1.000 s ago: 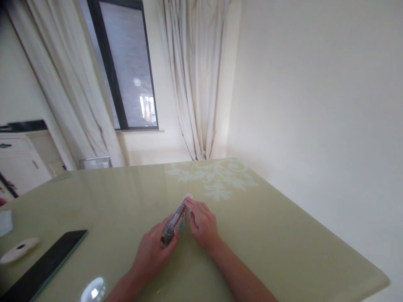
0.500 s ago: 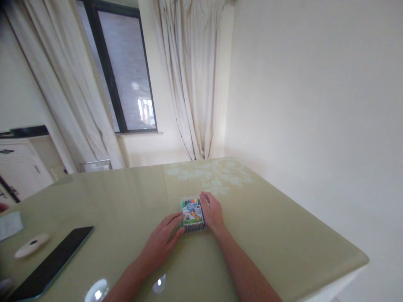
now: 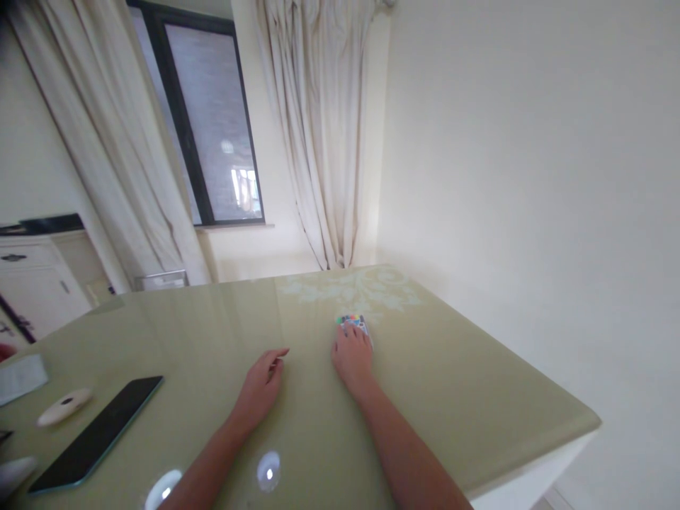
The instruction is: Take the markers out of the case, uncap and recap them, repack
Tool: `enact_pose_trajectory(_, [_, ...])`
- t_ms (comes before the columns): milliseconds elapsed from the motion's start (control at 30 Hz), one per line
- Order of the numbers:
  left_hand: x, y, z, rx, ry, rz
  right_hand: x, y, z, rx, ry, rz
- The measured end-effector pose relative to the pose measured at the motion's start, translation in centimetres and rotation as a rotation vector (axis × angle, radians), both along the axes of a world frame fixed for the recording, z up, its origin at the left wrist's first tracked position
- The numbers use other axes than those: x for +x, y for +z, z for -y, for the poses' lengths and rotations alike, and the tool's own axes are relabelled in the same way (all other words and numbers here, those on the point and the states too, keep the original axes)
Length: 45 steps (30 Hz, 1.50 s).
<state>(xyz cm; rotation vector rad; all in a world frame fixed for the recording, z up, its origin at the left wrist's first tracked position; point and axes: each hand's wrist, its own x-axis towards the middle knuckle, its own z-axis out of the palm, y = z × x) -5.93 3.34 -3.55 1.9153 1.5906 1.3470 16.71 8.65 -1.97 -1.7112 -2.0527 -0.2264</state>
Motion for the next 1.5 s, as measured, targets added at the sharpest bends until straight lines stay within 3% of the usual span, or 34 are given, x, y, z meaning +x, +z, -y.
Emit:
enact_pose_trajectory(167, [-0.3,0.5,0.2,-0.033,0.036,0.01,6.1,-0.3,-3.4,-0.034,-0.132,0.071])
enact_pose_trajectory(333, [-0.2,0.7,0.4,-0.059,0.03,0.009,10.8,0.0,-4.6,-0.057,-0.292,0.128])
enact_pose_trajectory(433, [0.0,0.7,0.4,-0.063,0.025,0.011,11.3,0.6,-5.0,-0.036,-0.324,0.149])
enact_pose_trajectory(500, [0.1,0.7,0.4,-0.061,0.019,0.006,9.8,1.0,-5.1,-0.012,-0.305,0.142])
enact_pose_trajectory(567, [0.1,0.8,0.5,-0.06,0.007,-0.01,7.0,1.1,-4.8,0.02,-0.242,0.09])
enact_pose_trajectory(667, [0.1,0.9,0.8,-0.061,-0.021,-0.061,1.9,0.8,-3.4,0.026,-0.019,-0.062])
enact_pose_trajectory(800, [0.5,1.2,1.5,-0.043,-0.101,-0.175,-3.1,0.3,0.2,-0.049,0.515,-0.118])
enact_pose_trajectory(933, [1.2,0.8,2.2,-0.037,-0.256,-0.416,-5.2,0.5,3.1,-0.038,0.865,-0.046])
enact_pose_trajectory(1167, [1.3,0.8,2.1,-0.054,-0.303,-0.402,-5.1,1.1,2.9,-0.256,0.805,-0.122])
enact_pose_trajectory(1500, [1.4,1.2,1.7,-0.032,-0.352,-0.266,-5.0,1.3,2.9,-0.29,0.892,-0.229])
